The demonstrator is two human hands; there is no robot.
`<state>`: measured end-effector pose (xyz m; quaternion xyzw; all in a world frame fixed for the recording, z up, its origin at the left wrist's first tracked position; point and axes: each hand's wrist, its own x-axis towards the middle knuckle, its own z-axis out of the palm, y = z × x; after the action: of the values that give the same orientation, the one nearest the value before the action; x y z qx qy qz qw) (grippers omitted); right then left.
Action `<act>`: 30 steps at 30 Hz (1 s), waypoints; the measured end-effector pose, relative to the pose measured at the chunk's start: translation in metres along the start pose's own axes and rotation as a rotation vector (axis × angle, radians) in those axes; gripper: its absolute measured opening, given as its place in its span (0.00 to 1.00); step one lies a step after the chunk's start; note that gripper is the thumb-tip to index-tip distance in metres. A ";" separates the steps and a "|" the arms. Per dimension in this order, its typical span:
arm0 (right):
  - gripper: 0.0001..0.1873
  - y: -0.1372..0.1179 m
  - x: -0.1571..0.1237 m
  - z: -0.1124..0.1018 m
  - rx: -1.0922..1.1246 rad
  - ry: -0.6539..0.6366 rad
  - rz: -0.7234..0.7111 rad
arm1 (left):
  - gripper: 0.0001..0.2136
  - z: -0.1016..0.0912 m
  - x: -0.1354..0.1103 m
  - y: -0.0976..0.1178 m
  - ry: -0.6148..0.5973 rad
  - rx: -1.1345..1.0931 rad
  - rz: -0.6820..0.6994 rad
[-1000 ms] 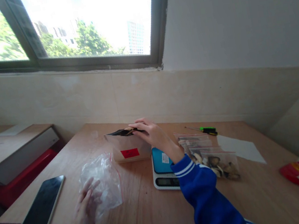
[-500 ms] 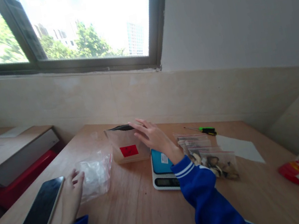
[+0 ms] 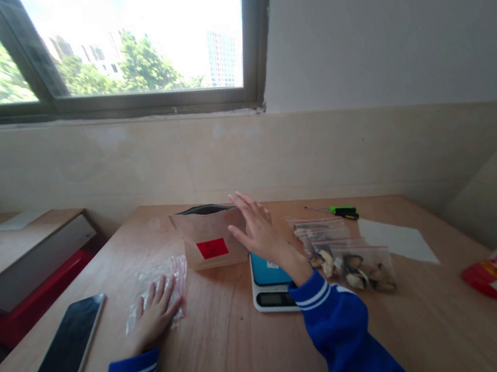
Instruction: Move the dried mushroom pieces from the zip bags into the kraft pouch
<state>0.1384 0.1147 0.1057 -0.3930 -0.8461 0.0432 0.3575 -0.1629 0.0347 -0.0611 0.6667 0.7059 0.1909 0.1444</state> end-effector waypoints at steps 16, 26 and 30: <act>0.28 0.105 -0.202 -0.001 -0.649 0.145 0.611 | 0.13 -0.024 -0.025 0.040 0.311 -0.539 -0.103; 0.25 0.108 -0.266 -0.040 -0.504 0.365 0.861 | 0.19 -0.022 -0.072 0.111 0.109 -0.914 -0.058; 0.30 0.086 -0.259 -0.053 -0.228 0.533 1.067 | 0.19 -0.016 -0.073 0.141 0.011 -1.017 0.011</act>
<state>0.3393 -0.0175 -0.0337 -0.7959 -0.4131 0.0257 0.4418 -0.0396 -0.0343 0.0143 0.5149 0.5209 0.5147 0.4458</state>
